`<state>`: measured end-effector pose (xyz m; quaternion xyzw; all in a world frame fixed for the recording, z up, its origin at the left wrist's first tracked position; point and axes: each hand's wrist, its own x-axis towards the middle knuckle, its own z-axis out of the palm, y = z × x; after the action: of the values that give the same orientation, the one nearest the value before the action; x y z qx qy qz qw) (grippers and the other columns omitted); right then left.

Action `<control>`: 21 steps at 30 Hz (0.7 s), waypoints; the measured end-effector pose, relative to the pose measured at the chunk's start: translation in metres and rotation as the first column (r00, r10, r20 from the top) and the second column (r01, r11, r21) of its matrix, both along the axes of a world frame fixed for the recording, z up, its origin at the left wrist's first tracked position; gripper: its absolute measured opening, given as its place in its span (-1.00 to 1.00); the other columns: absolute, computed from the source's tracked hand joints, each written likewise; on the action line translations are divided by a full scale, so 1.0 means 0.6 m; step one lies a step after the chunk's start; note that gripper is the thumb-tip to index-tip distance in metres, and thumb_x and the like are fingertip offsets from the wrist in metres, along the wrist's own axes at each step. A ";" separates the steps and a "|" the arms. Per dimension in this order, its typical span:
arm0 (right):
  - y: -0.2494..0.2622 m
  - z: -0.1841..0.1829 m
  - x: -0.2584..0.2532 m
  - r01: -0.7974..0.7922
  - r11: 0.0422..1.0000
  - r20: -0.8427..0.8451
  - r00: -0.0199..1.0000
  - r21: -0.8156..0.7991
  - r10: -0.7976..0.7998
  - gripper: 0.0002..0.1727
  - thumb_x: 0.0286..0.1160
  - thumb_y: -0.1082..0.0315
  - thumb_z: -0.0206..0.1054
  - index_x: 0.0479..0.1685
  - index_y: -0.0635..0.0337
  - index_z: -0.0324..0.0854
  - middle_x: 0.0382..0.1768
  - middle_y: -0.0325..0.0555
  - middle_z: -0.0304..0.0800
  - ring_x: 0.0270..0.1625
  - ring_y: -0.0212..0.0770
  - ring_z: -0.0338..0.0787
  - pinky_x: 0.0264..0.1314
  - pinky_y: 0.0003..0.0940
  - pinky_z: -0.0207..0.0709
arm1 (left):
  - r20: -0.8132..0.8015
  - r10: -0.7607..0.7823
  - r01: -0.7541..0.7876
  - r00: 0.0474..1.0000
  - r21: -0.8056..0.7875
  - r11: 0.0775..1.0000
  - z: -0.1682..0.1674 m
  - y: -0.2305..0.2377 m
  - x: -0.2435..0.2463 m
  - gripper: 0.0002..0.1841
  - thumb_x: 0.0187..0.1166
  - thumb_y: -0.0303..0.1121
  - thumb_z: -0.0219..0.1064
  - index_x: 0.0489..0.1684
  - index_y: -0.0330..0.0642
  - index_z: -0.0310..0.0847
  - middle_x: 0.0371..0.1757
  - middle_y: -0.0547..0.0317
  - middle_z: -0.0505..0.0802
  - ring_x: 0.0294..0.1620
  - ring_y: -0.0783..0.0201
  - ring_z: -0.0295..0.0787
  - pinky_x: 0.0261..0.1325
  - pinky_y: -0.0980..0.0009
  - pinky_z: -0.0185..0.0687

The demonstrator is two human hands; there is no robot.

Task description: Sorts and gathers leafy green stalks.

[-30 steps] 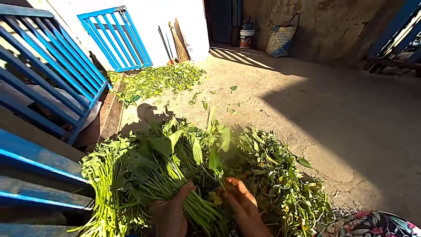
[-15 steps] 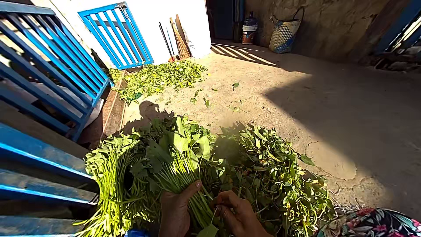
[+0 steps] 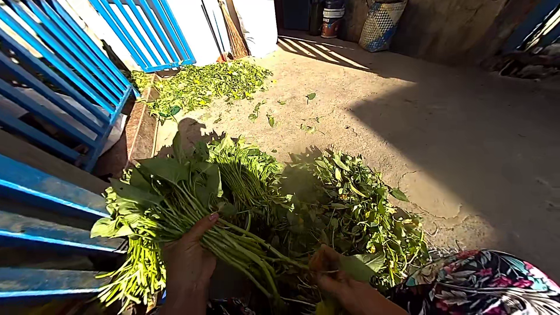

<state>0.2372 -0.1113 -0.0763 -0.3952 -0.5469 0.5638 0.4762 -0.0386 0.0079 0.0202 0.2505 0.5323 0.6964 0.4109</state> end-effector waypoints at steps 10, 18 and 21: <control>0.043 -0.139 -0.042 -0.233 0.889 0.840 0.302 -0.393 0.451 -0.29 0.44 -0.02 0.49 0.56 0.12 0.52 0.63 0.41 0.37 0.68 0.49 0.29 0.57 0.55 0.17 | -0.108 0.010 -0.008 0.994 0.018 1.000 0.036 -0.006 -0.017 -0.66 0.38 -0.55 0.51 0.11 -0.24 0.61 -0.19 0.07 0.85 -0.23 0.23 0.84 -0.13 0.20 0.84; -0.018 -0.168 -0.114 -0.552 0.487 0.383 0.301 -0.677 0.874 -0.27 0.71 -0.14 0.20 0.55 0.35 0.49 0.39 0.50 0.62 0.49 0.45 0.58 0.50 0.50 0.32 | -0.066 -0.050 0.050 0.997 0.004 0.999 0.022 0.000 -0.041 -0.66 0.50 -0.59 0.40 0.22 -0.33 0.50 -0.18 -0.03 0.87 -0.20 0.15 0.90 -0.08 0.16 0.90; 0.031 -0.120 -0.088 -0.625 0.474 0.350 0.320 -0.620 0.880 -0.37 0.70 0.00 0.30 0.49 0.37 0.57 0.34 0.44 0.68 0.48 0.36 0.62 0.56 0.42 0.30 | -0.090 -0.078 0.075 0.993 -0.038 0.996 0.045 -0.008 -0.030 -0.92 0.70 -0.56 0.18 -0.03 -0.30 0.57 -0.33 0.11 0.89 -0.29 0.29 0.90 -0.15 0.35 0.88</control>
<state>0.1846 -0.0927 -0.1486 -0.3314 -0.6733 0.6434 -0.1515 -0.0563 0.0033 0.0475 0.2952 0.5525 0.6587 0.4168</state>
